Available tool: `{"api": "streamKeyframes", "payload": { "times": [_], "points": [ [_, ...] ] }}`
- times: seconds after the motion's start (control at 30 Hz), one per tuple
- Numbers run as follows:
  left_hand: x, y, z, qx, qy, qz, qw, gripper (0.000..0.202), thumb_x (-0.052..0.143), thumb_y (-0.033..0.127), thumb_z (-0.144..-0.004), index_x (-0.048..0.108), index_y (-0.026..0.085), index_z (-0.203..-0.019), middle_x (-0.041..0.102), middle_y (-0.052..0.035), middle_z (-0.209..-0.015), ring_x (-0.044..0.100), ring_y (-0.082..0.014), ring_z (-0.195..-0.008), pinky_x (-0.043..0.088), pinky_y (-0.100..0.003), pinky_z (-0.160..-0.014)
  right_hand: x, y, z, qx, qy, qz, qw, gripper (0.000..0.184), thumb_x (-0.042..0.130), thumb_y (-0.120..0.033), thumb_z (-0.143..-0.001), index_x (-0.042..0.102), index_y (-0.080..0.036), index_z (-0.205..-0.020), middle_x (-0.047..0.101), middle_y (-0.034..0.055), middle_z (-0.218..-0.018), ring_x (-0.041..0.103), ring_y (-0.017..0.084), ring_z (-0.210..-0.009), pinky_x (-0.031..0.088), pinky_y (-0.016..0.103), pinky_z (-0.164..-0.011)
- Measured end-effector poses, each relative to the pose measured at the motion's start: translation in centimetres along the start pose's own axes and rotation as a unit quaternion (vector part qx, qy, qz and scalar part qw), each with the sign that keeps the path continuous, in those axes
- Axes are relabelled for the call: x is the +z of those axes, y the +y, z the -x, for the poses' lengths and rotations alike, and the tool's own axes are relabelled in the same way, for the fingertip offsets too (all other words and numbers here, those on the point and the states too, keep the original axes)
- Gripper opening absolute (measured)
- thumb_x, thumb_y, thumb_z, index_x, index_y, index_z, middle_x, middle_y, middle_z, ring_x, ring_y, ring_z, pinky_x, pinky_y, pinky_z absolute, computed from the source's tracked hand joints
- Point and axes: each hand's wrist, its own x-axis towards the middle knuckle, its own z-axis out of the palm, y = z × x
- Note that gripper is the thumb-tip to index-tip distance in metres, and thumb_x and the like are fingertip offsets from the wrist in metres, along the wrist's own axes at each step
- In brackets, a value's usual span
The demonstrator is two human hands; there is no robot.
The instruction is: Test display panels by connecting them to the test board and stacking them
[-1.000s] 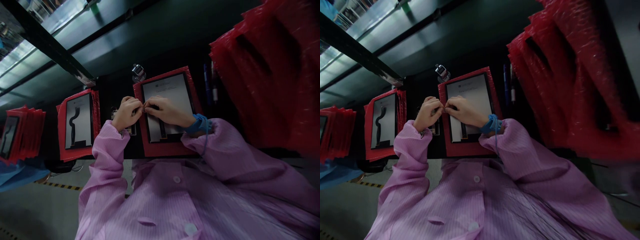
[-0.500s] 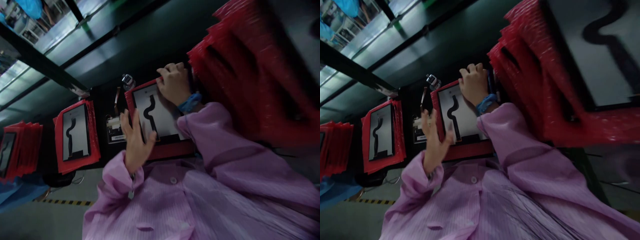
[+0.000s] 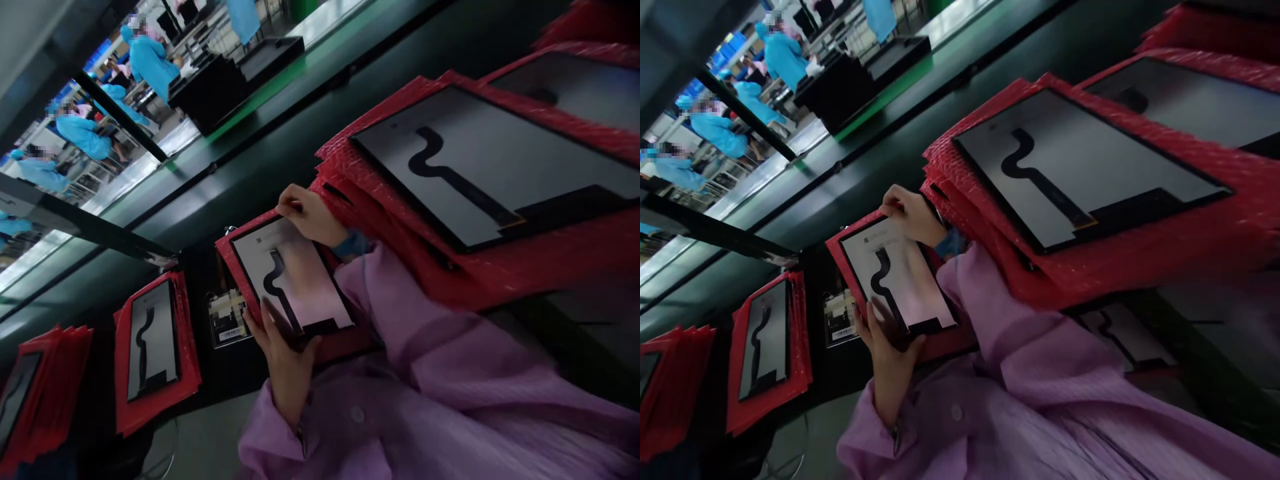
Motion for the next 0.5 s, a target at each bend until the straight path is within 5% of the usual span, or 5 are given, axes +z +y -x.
{"api": "streamKeyframes", "payload": {
  "times": [0.1,0.2,0.37,0.5],
  "points": [
    [-0.7,-0.2,-0.5,-0.022,0.071,0.086,0.994,0.104,0.078,0.051,-0.084,0.012,0.038,-0.164,0.02,-0.0171,-0.172,0.035,-0.0365,-0.157,0.043,-0.054,-0.123,-0.9,-0.9,0.9,-0.011,0.096,-0.15,0.984,0.034,0.058,-0.056,-0.09,0.055,-0.022,-0.088,0.064,0.005,-0.093,0.061,0.019,-0.088,0.053,0.034,-0.082],
    [-2.2,0.3,-1.0,-0.065,0.103,0.15,0.981,0.077,0.067,0.059,-0.091,0.034,0.031,-0.155,0.045,-0.0169,-0.158,0.062,-0.0288,-0.135,0.054,-0.043,-0.11,-0.6,-0.8,1.4,0.016,0.145,-0.263,0.954,0.039,0.069,-0.059,-0.081,0.054,-0.023,-0.085,0.064,0.0048,-0.088,0.062,0.02,-0.085,0.054,0.036,-0.079],
    [-6.9,0.8,-1.8,-0.081,0.005,0.176,0.981,0.049,0.063,0.063,-0.093,0.069,0.023,-0.12,0.075,-0.0094,-0.122,0.069,-0.0274,-0.118,0.054,-0.041,-0.107,2.0,-0.1,2.0,0.064,0.137,-0.271,0.951,0.036,0.061,-0.059,-0.086,0.054,-0.024,-0.09,0.063,0.0051,-0.09,0.06,0.018,-0.08,0.054,0.035,-0.075],
    [-14.1,-2.7,-3.4,-0.192,0.084,0.218,0.953,0.054,0.081,0.063,-0.075,0.071,0.02,-0.107,0.076,-0.0049,-0.099,0.073,-0.0248,-0.099,0.059,-0.034,-0.089,4.6,0.8,3.0,0.09,0.091,-0.229,0.965,0.029,0.053,-0.05,-0.091,0.058,-0.022,-0.093,0.063,0.0099,-0.1,0.062,0.024,-0.092,0.058,0.042,-0.077]
  ]
}}
